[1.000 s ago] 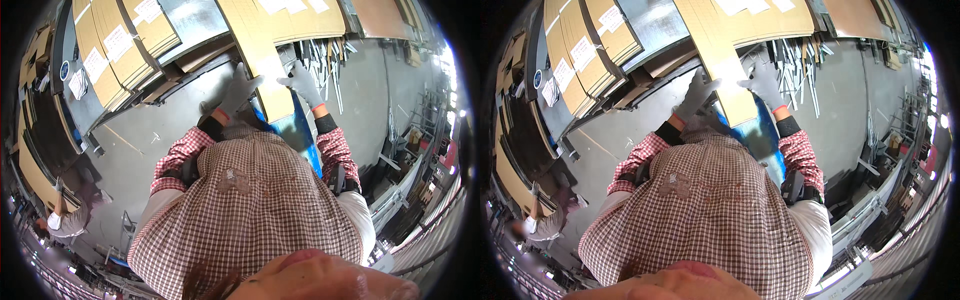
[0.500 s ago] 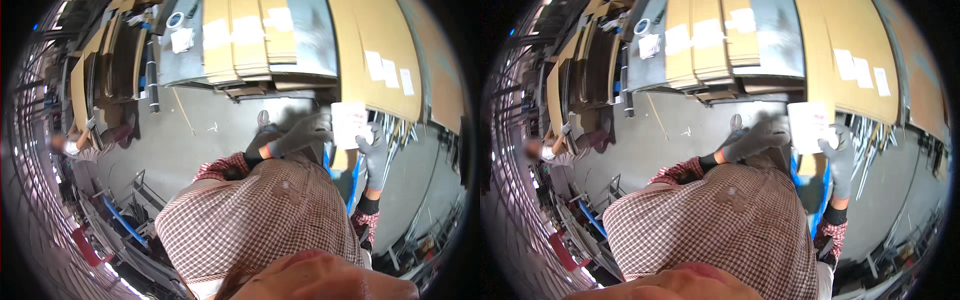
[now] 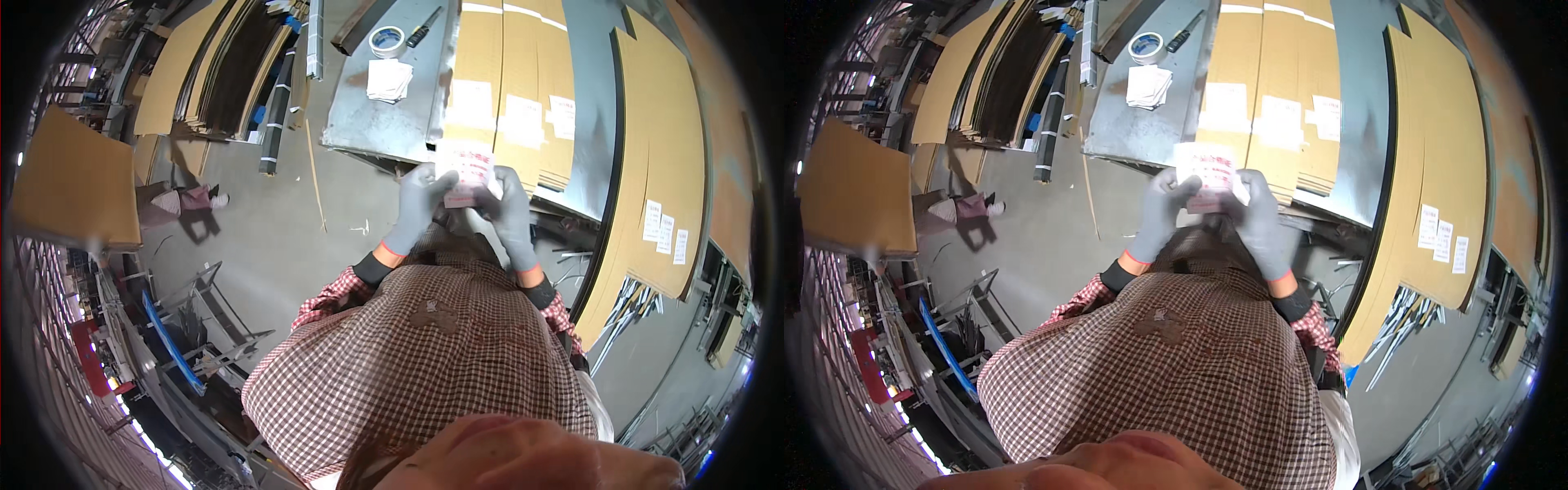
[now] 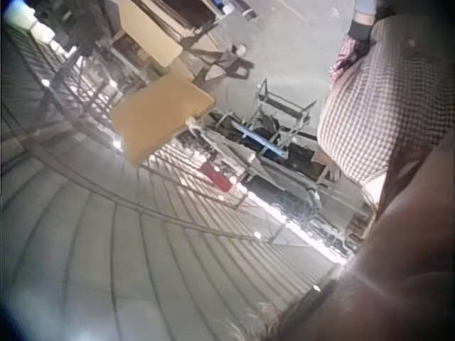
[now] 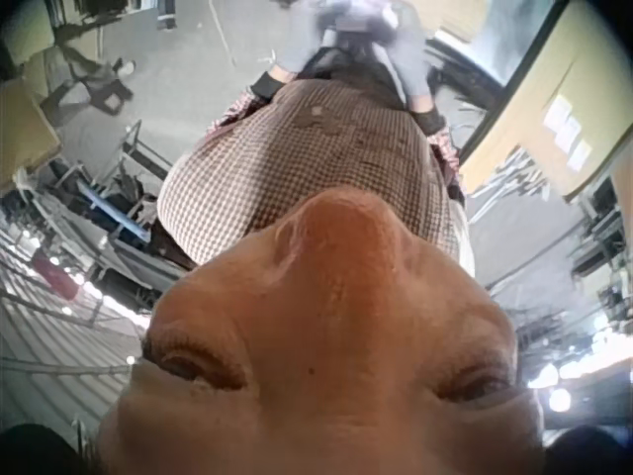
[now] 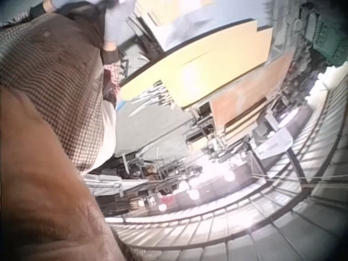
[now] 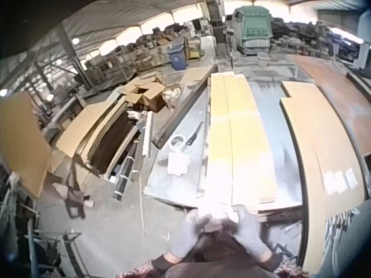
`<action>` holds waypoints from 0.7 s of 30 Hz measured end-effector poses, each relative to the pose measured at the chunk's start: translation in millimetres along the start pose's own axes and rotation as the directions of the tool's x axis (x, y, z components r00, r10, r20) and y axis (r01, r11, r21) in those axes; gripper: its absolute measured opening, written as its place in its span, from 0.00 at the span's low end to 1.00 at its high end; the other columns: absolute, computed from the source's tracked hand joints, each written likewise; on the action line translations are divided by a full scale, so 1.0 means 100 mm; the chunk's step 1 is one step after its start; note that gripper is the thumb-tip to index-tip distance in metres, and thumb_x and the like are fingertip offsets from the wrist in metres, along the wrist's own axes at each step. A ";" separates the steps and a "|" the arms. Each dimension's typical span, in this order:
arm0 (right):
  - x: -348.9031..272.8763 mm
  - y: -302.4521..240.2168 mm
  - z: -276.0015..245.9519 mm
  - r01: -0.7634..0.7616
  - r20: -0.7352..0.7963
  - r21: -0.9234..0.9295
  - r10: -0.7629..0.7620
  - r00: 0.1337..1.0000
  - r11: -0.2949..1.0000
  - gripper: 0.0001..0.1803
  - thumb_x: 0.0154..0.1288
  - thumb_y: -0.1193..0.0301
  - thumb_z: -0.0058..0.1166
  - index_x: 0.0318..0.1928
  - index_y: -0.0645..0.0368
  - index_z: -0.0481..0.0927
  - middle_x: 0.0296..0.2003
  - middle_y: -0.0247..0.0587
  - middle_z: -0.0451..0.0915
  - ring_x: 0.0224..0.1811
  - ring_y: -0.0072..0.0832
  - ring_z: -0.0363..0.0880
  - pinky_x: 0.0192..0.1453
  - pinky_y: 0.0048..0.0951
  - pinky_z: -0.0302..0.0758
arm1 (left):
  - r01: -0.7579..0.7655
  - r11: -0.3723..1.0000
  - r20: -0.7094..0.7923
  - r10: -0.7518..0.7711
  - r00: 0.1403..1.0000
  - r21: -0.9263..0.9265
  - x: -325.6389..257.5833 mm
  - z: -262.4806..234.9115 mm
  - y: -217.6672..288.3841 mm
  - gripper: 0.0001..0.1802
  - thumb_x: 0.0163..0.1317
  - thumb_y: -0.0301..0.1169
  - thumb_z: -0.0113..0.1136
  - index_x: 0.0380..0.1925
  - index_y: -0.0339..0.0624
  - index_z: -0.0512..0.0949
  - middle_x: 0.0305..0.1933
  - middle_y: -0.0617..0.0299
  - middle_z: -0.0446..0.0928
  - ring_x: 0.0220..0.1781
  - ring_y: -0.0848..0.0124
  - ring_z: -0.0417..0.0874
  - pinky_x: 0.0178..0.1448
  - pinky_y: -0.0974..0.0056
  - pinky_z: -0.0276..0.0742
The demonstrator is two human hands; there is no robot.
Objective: Applying labels and tape to cardboard components and transporting the finished bundles.
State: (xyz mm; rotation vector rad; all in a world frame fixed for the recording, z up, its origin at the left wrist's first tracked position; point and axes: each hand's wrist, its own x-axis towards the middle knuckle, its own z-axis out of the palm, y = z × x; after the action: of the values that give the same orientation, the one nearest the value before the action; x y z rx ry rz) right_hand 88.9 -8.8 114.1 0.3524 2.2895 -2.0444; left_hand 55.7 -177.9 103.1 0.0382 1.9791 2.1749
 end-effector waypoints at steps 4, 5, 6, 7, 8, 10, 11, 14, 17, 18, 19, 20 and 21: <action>0.42 -0.22 0.39 0.196 -0.075 -0.195 -0.214 0.974 0.961 0.18 0.54 0.70 0.60 0.43 0.65 0.73 0.31 0.39 0.77 0.32 0.21 0.74 0.37 0.22 0.73 | -0.023 0.998 -0.143 0.013 0.990 -0.065 0.21 -0.38 0.13 0.10 0.63 0.30 0.56 0.33 0.32 0.76 0.32 0.63 0.78 0.33 0.79 0.76 0.39 0.73 0.74; 0.46 -0.21 0.44 0.192 -0.053 -0.165 -0.204 0.978 0.967 0.18 0.54 0.71 0.60 0.44 0.65 0.73 0.31 0.38 0.77 0.31 0.20 0.74 0.37 0.22 0.73 | -0.130 0.976 -0.151 0.105 0.983 -0.172 0.19 -0.42 0.16 0.11 0.64 0.32 0.57 0.37 0.32 0.76 0.35 0.62 0.78 0.36 0.80 0.76 0.41 0.74 0.73; 0.49 -0.19 0.47 0.187 -0.032 -0.137 -0.193 0.981 0.973 0.18 0.54 0.72 0.59 0.44 0.66 0.73 0.30 0.37 0.77 0.31 0.20 0.74 0.37 0.21 0.73 | -0.124 0.976 -0.156 0.097 0.983 -0.178 0.22 -0.43 0.19 0.11 0.64 0.32 0.57 0.37 0.32 0.76 0.35 0.62 0.78 0.36 0.80 0.76 0.41 0.74 0.73; 0.52 -0.18 0.50 0.182 -0.024 -0.143 -0.187 0.982 0.973 0.18 0.54 0.72 0.59 0.44 0.66 0.73 0.30 0.37 0.77 0.31 0.20 0.74 0.37 0.21 0.73 | -0.071 0.962 -0.175 0.025 0.984 -0.263 0.26 -0.43 0.25 0.12 0.64 0.36 0.57 0.37 0.36 0.75 0.31 0.67 0.76 0.30 0.84 0.71 0.33 0.77 0.66; 0.55 -0.16 0.52 0.116 0.020 -0.088 -0.115 0.993 0.989 0.16 0.55 0.72 0.58 0.43 0.64 0.73 0.32 0.39 0.77 0.34 0.21 0.75 0.39 0.23 0.74 | -0.020 0.937 -0.186 -0.048 0.981 -0.348 0.30 -0.44 0.28 0.13 0.65 0.39 0.56 0.37 0.39 0.74 0.27 0.72 0.74 0.23 0.88 0.66 0.25 0.80 0.58; 0.58 -0.16 0.55 0.042 0.071 -0.042 -0.039 0.997 0.998 0.14 0.56 0.72 0.58 0.43 0.62 0.73 0.35 0.40 0.78 0.37 0.23 0.75 0.42 0.25 0.75 | 0.011 0.953 -0.205 -0.077 0.976 -0.303 0.33 -0.50 0.20 0.09 0.65 0.34 0.55 0.36 0.39 0.74 0.25 0.74 0.72 0.23 0.87 0.65 0.26 0.79 0.59; 0.58 -0.17 0.56 0.007 0.056 -0.031 -0.006 0.998 0.999 0.14 0.56 0.72 0.58 0.42 0.62 0.74 0.35 0.40 0.78 0.37 0.23 0.76 0.43 0.24 0.74 | 0.045 0.957 -0.181 -0.100 0.978 -0.286 0.34 -0.51 0.21 0.07 0.64 0.31 0.54 0.36 0.39 0.74 0.25 0.73 0.72 0.23 0.87 0.66 0.26 0.79 0.60; 0.58 -0.24 0.49 0.104 -0.013 -0.141 -0.107 0.994 0.984 0.14 0.55 0.73 0.58 0.42 0.62 0.74 0.35 0.40 0.77 0.37 0.25 0.76 0.45 0.25 0.73 | 0.024 0.981 -0.228 -0.069 0.971 -0.193 0.42 -0.64 0.03 0.06 0.64 0.28 0.53 0.36 0.36 0.75 0.28 0.69 0.74 0.25 0.83 0.70 0.29 0.76 0.65; 0.56 -0.23 0.17 0.128 -0.164 -0.224 -0.166 0.972 0.966 0.17 0.53 0.72 0.61 0.43 0.62 0.75 0.36 0.39 0.77 0.40 0.26 0.77 0.47 0.27 0.73 | -0.138 0.974 -0.341 0.071 0.937 -0.178 0.86 -1.06 -0.23 0.06 0.64 0.27 0.51 0.33 0.36 0.74 0.28 0.68 0.73 0.24 0.81 0.71 0.27 0.73 0.67; 0.49 -0.33 -0.03 0.139 -0.192 -0.306 -0.204 0.960 0.942 0.18 0.52 0.71 0.62 0.43 0.63 0.74 0.37 0.41 0.77 0.41 0.27 0.76 0.48 0.26 0.72 | -0.083 0.996 -0.401 0.064 0.914 -0.032 1.05 -1.15 -0.19 0.07 0.63 0.29 0.51 0.30 0.36 0.74 0.26 0.65 0.74 0.23 0.79 0.71 0.27 0.71 0.68; 0.39 -0.39 -0.21 -0.013 -0.220 -0.131 -0.017 0.975 0.991 0.18 0.51 0.71 0.63 0.43 0.64 0.75 0.38 0.41 0.76 0.43 0.27 0.76 0.50 0.26 0.71 | -0.020 0.993 -0.466 0.071 0.882 0.114 1.24 -1.24 -0.14 0.09 0.62 0.30 0.51 0.27 0.36 0.74 0.25 0.62 0.74 0.22 0.76 0.72 0.28 0.69 0.68; 0.25 -0.58 -0.34 0.135 -0.257 -0.385 -0.247 0.934 0.913 0.19 0.51 0.72 0.63 0.43 0.65 0.74 0.39 0.40 0.76 0.42 0.25 0.76 0.47 0.24 0.73 | -0.113 0.926 -0.462 0.283 0.840 0.361 1.56 -1.52 -0.43 0.11 0.61 0.32 0.51 0.26 0.36 0.75 0.23 0.58 0.75 0.22 0.72 0.73 0.28 0.65 0.69; 0.17 -0.41 -0.60 0.032 -0.303 -0.342 -0.143 0.942 0.939 0.20 0.52 0.72 0.63 0.45 0.65 0.73 0.39 0.37 0.76 0.39 0.24 0.76 0.42 0.22 0.74 | -0.180 0.789 -0.403 0.479 0.780 0.588 1.89 -1.77 -0.71 0.12 0.60 0.33 0.50 0.24 0.36 0.75 0.22 0.54 0.75 0.21 0.68 0.73 0.28 0.62 0.70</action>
State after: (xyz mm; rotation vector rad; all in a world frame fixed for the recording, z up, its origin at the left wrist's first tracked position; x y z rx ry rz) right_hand 70.8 48.9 158.3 0.6122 2.8355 -1.6869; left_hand -147.2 -315.1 -6.7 -0.1602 3.0775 1.8820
